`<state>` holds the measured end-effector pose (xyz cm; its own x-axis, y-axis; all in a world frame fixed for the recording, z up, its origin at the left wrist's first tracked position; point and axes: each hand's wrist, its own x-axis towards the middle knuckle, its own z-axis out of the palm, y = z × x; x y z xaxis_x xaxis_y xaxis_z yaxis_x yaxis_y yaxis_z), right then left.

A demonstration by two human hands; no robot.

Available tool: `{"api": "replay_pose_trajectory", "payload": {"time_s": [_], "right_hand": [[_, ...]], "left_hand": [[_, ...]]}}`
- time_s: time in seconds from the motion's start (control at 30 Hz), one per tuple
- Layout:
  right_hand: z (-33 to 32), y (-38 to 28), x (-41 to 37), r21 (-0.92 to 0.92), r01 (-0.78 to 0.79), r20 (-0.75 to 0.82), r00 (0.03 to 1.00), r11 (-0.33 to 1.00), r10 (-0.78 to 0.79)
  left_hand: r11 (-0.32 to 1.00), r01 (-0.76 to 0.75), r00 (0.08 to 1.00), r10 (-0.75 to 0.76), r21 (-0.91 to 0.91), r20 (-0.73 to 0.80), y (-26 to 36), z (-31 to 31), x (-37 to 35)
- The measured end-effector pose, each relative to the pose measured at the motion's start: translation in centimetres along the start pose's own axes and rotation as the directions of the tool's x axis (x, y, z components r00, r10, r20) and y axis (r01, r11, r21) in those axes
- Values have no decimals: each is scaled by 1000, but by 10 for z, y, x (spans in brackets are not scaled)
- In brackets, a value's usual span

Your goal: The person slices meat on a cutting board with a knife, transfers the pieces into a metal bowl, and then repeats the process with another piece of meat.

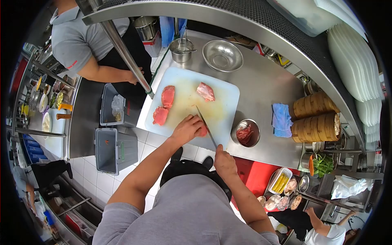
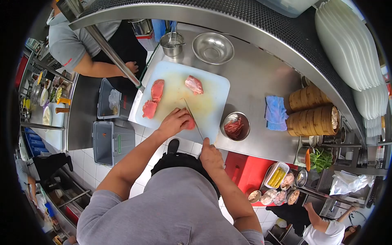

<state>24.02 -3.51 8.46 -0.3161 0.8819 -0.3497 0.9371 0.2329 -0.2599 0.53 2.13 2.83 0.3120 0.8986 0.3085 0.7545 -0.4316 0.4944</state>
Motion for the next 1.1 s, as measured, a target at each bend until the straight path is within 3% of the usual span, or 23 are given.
{"api": "replay_pose_trajectory", "payload": {"time_s": [0.17,0.4,0.6,0.67,0.7,0.93,1.1], "right_hand": [[-11,-24,-7,-51,-69,10,998,996,70],[-38,-10,-47,6,-114,180,977,993,111],[6,-12,-12,30,-120,152,982,992,114],[18,-20,8,2,-111,72,991,994,111],[18,-26,15,-6,-110,31,993,994,111],[-18,-24,-17,-64,-110,129,985,992,118],[21,-22,-1,5,-129,93,987,992,128]], "left_hand": [[997,69,996,-68,-26,63,1,-3,2],[999,36,994,-37,6,105,-4,-2,2],[999,41,988,-44,20,149,0,-7,4],[998,53,984,-59,39,170,1,-9,3],[997,59,984,-66,47,167,0,-10,1],[998,34,992,-41,55,123,-2,0,-2],[997,4,1000,-6,74,29,-5,8,-5]]}}
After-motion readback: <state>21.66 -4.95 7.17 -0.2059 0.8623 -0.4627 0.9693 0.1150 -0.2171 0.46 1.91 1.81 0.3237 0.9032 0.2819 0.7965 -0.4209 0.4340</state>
